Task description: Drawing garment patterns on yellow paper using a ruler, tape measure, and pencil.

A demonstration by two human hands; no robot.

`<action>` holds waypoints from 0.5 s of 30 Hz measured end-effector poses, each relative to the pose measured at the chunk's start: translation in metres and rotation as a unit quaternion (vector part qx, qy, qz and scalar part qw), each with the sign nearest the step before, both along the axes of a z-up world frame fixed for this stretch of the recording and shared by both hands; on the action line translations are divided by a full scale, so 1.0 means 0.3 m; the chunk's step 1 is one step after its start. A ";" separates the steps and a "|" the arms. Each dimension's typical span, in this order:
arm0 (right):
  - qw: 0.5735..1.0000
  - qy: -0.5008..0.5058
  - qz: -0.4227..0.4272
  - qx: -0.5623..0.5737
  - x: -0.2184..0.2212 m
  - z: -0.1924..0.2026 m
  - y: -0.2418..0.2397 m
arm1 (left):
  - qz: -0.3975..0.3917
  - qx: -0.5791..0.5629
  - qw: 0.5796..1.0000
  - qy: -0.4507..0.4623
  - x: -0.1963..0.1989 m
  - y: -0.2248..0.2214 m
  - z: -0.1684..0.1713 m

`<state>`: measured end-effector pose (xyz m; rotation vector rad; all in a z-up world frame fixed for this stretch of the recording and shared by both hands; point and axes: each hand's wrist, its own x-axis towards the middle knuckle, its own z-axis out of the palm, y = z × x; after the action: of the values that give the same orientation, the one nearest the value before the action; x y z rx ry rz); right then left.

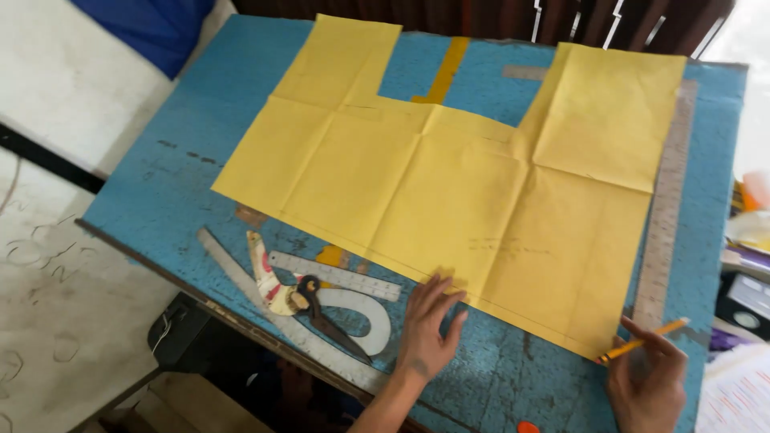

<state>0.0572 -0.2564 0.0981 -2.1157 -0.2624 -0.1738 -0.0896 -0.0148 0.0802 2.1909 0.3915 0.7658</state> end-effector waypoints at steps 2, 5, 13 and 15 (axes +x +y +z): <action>0.998 -0.005 -0.049 -0.026 -0.002 0.006 -0.028 | 0.008 -0.007 1.000 0.023 -0.067 -0.011 -0.007; 0.999 0.006 0.010 -0.034 0.075 -0.116 -0.110 | 0.030 0.010 0.998 0.048 -0.140 -0.013 -0.004; 0.881 -0.216 -0.165 -0.387 0.174 -0.452 -0.240 | -0.001 -0.065 0.990 0.124 -0.214 -0.023 -0.063; 0.871 -0.248 -0.173 -0.387 0.218 -0.475 -0.301 | 0.004 -0.040 0.994 0.098 -0.214 -0.011 -0.081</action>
<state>0.1225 -0.3466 -0.0444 -2.8816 -0.2757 -0.9741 -0.1538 -0.0182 0.0559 2.1959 0.5209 0.5312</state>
